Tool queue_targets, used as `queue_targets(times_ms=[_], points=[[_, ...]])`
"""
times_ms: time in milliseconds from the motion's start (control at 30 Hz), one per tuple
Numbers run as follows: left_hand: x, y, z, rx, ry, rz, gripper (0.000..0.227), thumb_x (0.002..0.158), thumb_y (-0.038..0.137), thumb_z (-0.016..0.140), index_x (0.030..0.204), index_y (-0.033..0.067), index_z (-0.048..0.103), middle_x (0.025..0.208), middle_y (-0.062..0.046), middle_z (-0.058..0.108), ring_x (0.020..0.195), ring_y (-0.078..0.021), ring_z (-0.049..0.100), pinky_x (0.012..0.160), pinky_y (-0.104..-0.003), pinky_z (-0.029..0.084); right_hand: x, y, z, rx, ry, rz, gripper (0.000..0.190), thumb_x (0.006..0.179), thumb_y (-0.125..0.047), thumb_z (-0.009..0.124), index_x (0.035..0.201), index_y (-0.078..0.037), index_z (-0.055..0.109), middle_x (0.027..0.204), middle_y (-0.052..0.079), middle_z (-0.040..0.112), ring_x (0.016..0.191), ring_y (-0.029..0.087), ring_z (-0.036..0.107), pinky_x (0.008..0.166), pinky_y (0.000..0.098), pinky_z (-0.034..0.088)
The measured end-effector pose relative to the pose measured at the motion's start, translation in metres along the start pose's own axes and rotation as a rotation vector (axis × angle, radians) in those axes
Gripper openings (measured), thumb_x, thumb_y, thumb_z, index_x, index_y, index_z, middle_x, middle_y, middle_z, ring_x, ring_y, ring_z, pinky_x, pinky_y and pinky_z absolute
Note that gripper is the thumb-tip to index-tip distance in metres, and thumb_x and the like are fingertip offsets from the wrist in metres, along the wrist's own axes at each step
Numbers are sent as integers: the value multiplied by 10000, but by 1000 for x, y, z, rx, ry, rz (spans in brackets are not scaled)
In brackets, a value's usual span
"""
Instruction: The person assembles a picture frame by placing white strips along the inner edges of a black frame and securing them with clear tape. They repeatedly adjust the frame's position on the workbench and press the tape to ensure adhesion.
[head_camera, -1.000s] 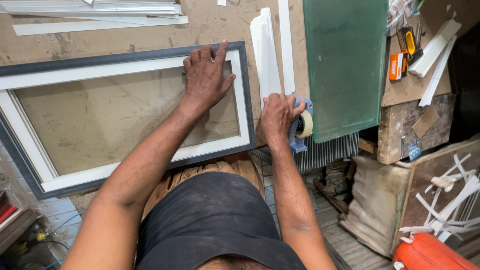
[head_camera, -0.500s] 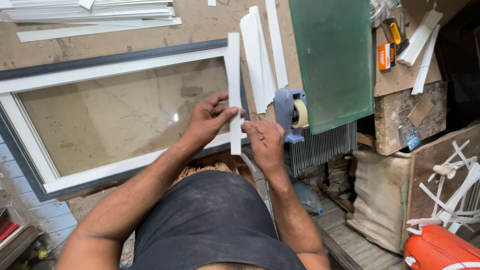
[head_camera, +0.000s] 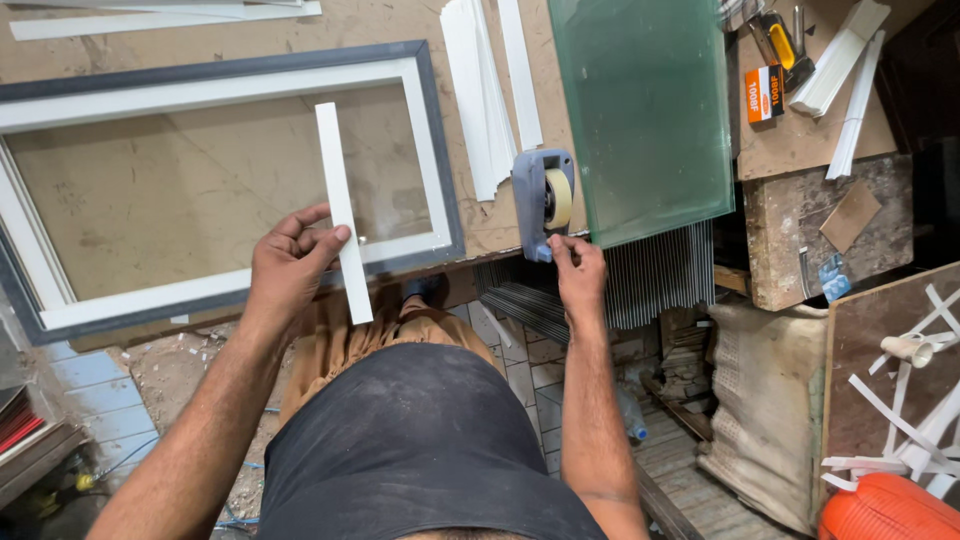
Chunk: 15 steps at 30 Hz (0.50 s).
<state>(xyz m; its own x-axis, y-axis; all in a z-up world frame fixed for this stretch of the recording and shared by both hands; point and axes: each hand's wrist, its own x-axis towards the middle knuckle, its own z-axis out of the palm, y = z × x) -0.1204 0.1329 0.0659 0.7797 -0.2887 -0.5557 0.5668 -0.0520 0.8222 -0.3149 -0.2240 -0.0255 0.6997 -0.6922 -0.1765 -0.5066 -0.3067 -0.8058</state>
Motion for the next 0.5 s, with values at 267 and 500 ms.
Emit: queue_targets(times_ms=[267, 500], points=[[-49, -14, -22, -12, 217, 18, 382, 988, 116, 682, 1344, -3, 616, 991, -76, 764, 849, -105, 720, 787, -279, 605, -17, -16, -4, 637, -4, 266, 195, 983, -212, 690, 974, -21, 728, 1117, 58, 637, 848, 120, 654, 687, 284, 628], [-85, -11, -59, -14, 346, 68, 372, 994, 75, 716, 1347, -6, 632, 1022, -68, 756, 889, -91, 694, 799, -255, 571, -37, 14, 16, 511, 85, 23, 157, 1029, -84, 657, 1003, 67, 694, 1276, 84, 469, 975, 165, 671, 778, 334, 644]])
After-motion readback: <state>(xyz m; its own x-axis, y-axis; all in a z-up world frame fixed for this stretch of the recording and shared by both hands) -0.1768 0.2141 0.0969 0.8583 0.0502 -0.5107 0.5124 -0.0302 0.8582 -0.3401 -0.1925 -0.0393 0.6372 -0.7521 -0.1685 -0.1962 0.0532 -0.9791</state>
